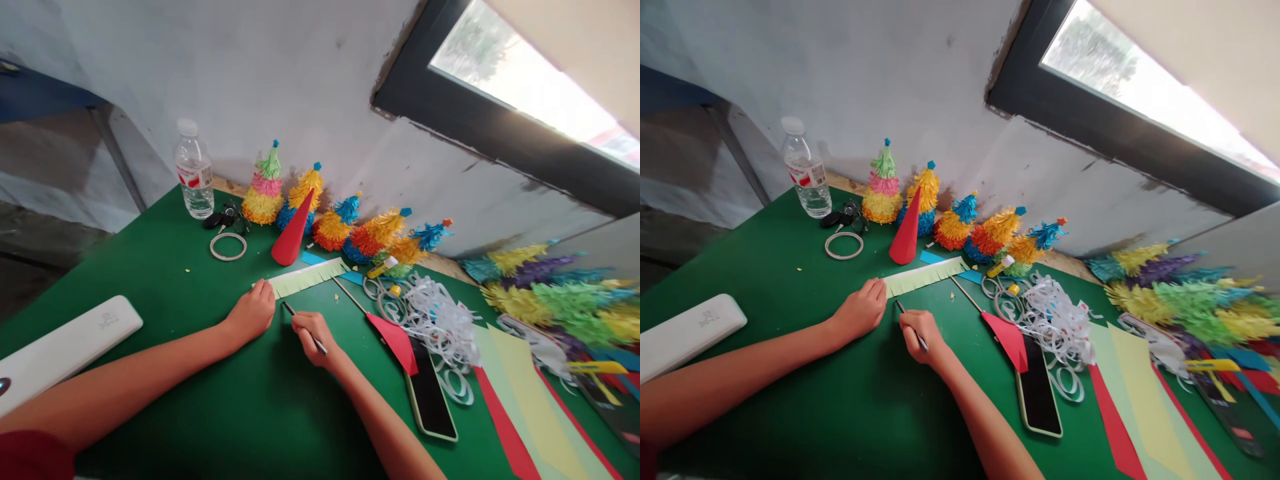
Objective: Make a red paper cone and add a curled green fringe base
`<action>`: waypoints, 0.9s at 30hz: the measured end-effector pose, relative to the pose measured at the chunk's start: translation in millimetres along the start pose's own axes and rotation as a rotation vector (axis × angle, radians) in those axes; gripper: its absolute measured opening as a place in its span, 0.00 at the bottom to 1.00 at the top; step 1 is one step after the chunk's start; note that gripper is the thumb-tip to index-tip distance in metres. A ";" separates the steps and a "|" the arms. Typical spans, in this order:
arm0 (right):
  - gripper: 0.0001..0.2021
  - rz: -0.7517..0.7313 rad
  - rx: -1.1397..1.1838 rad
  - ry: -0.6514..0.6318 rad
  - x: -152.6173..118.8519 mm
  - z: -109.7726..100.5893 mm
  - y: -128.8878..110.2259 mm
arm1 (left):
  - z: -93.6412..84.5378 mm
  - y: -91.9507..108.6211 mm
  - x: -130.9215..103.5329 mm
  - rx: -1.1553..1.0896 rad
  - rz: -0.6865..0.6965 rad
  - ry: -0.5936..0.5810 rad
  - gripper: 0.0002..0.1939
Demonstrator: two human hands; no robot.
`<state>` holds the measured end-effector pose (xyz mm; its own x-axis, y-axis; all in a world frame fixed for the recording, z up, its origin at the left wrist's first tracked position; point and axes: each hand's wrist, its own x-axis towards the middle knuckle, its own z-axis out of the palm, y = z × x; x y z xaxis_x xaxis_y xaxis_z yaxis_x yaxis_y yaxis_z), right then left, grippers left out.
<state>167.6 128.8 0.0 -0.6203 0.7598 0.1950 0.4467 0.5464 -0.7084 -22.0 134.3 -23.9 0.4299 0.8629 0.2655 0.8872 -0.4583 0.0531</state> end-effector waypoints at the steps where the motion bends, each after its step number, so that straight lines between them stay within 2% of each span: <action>1: 0.08 0.001 0.022 0.029 0.0 0.8 0.8 | 0.9 -0.3 -1.1 -0.002 0.004 0.008 0.20; 5: 0.09 0.018 0.131 0.214 17.4 6.1 7.3 | 2.4 -2.4 -4.0 0.023 0.026 0.044 0.21; 7: 0.10 0.030 0.163 0.258 31.3 10.3 9.8 | 1.2 -3.4 -3.6 0.033 0.030 0.049 0.21; 11: 0.08 0.022 0.132 0.218 48.1 18.2 11.8 | -2.0 -4.2 -0.9 0.026 0.031 0.022 0.20; 20: 0.08 -0.016 0.022 0.115 49.3 17.6 9.6 | -1.1 -2.8 -0.6 0.004 -0.002 -0.012 0.21; 23: 0.09 -0.012 -0.028 0.045 42.0 13.5 2.4 | -1.8 -2.9 -0.4 0.008 -0.001 -0.033 0.20; 27: 0.09 0.012 -0.015 0.018 16.5 9.4 -8.6 | -2.8 -3.1 -1.0 0.017 0.017 -0.053 0.21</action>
<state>147.4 133.4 3.0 -0.6030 0.7726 0.1988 0.4636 0.5422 -0.7008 -25.6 134.2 -21.6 0.4532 0.8651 0.2152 0.8820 -0.4702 0.0328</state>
